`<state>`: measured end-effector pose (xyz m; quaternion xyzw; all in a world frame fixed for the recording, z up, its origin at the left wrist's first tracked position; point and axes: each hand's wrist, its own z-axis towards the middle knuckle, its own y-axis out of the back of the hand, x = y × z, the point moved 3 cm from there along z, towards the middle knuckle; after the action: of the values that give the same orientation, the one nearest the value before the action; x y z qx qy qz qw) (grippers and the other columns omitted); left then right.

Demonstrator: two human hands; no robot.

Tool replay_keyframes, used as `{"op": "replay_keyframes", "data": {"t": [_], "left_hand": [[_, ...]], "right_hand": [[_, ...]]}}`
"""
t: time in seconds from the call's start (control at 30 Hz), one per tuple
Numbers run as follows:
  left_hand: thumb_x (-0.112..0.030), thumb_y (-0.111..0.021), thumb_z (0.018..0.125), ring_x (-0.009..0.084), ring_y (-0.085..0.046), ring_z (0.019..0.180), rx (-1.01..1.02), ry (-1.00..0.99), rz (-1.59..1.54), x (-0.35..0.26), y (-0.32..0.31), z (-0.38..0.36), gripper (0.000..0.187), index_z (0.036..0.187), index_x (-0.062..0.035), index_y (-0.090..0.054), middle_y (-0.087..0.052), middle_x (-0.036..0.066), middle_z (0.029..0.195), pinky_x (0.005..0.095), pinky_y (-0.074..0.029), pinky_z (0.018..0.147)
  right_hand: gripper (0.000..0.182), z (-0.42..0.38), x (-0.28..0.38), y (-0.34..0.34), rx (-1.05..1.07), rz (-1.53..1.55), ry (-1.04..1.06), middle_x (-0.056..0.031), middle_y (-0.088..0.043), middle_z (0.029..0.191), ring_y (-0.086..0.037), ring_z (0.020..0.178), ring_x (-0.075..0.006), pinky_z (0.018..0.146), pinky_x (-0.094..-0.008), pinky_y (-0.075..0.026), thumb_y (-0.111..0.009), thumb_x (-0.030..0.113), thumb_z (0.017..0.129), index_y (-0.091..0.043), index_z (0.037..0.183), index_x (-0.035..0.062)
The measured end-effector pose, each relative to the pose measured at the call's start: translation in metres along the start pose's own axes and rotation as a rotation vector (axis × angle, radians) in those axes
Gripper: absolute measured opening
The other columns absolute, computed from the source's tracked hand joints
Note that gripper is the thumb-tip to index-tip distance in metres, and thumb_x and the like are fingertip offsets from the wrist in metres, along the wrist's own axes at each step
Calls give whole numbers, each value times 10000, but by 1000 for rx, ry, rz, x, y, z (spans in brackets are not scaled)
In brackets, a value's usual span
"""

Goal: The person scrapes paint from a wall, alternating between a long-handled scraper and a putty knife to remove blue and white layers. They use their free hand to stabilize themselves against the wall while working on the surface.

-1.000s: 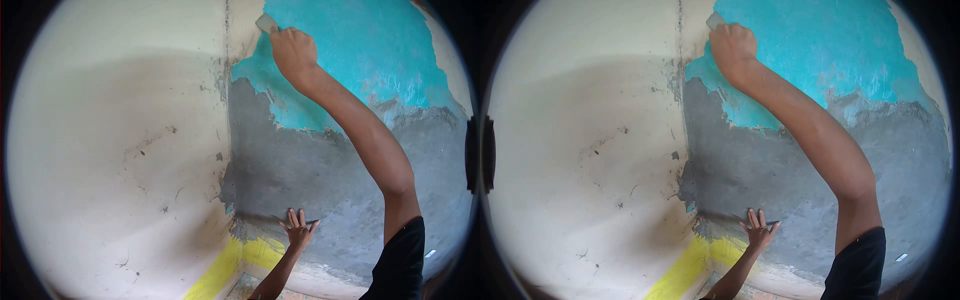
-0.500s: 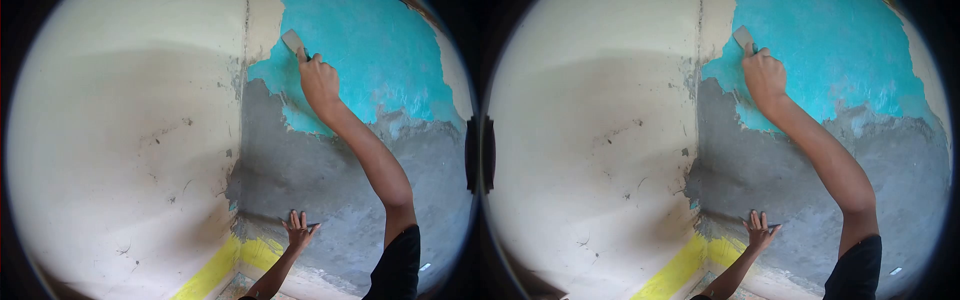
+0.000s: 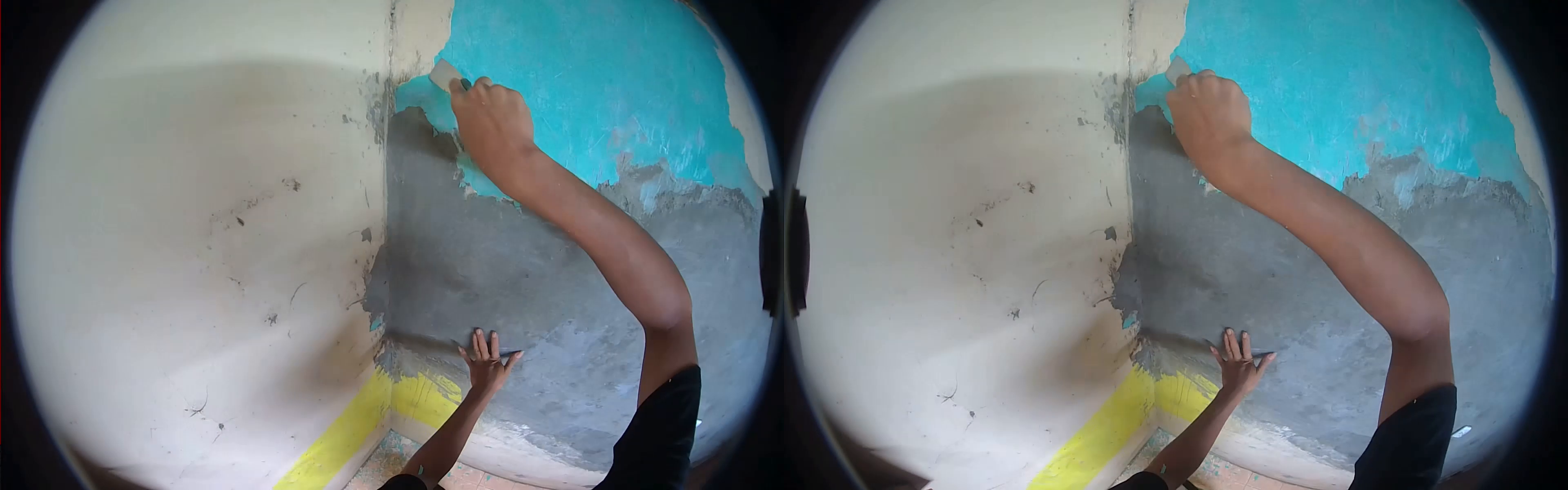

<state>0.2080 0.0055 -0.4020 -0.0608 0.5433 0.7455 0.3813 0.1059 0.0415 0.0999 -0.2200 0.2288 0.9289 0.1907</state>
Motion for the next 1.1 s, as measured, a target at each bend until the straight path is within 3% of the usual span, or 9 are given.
{"op": "replay_keyframes", "data": {"t": [0.2, 0.37, 0.5, 0.57, 0.8, 0.9, 1.0, 1.07, 1.1], "left_hand": [[-742, -413, 865, 406, -56, 1472, -110, -27, 3, -2, -7, 0, 986, 1512, -29, -197, -35, 303, 1563, 736, -61, 1066], [-746, -420, 859, 401, -51, 1473, -124, -37, -52, 4, -11, -1, 1004, 1527, -45, -151, -19, 296, 1567, 744, -48, 1058], [-741, -431, 859, 396, -48, 1475, -154, -41, -61, 1, -9, -3, 1001, 1524, -43, -162, -14, 294, 1568, 743, -50, 1059], [-742, -419, 863, 394, -181, 1452, -179, -9, -47, 1, -6, -1, 922, 1500, -87, -287, -144, 273, 1560, 743, -87, 1055], [-739, -408, 870, 368, -183, 1458, -206, 5, -39, -4, 8, -4, 897, 1490, -96, -321, -158, 268, 1560, 734, -106, 1061], [-733, -438, 862, 387, -75, 1475, -71, 6, 6, -2, 5, 0, 971, 1519, -58, -202, -33, 291, 1569, 742, -55, 1061], [-738, -437, 860, 388, -79, 1474, -102, -7, -25, 2, 2, -5, 974, 1515, -53, -212, -42, 290, 1569, 742, -57, 1060], [-734, -433, 864, 391, -87, 1472, -136, -28, -55, 1, -1, -3, 966, 1512, -50, -220, -51, 291, 1567, 743, -57, 1059], [-734, -433, 864, 391, -87, 1472, -145, -25, -62, -1, 1, 1, 966, 1512, -50, -220, -51, 291, 1567, 743, -57, 1059]], "right_hand": [[94, 9, 12, -1, -73, -34, -10, -53, -685, 899, -663, 917, -190, 684, -285, -568, -650, 79, 780, -730, 828, 86], [105, -7, 16, -3, 78, -26, -105, -46, -680, 927, -652, 937, -178, 699, -287, -569, -654, 86, 779, -737, 840, 106], [99, -2, 18, 4, 26, -52, 12, -46, -681, 921, -654, 910, -166, 653, -275, -572, -651, 76, 782, -733, 834, 90], [92, -1, 18, 7, 95, -52, 16, -50, -684, 909, -659, 883, -170, 633, -271, -570, -652, 76, 784, -732, 829, 86], [106, 0, 11, -11, 19, 3, -95, -52, -690, 905, -665, 896, -188, 684, -282, -566, -664, 64, 776, -738, 842, 100], [212, 14, 14, -9, -115, -29, 55, -122, -650, 745, -689, 677, -224, 538, -314, -551, -637, 28, 773, -631, 985, 24], [181, -2, 21, -2, -77, -5, 98, -118, -665, 765, -693, 718, -224, 568, -323, -557, -639, 37, 772, -644, 953, 41], [111, -13, 17, 5, 111, -9, -63, -52, -696, 938, -669, 940, -179, 682, -292, -565, -662, 78, 786, -745, 851, 112], [111, -7, 17, 5, 105, -13, -54, -52, -696, 938, -669, 940, -179, 682, -292, -565, -662, 78, 786, -745, 851, 112]]}}
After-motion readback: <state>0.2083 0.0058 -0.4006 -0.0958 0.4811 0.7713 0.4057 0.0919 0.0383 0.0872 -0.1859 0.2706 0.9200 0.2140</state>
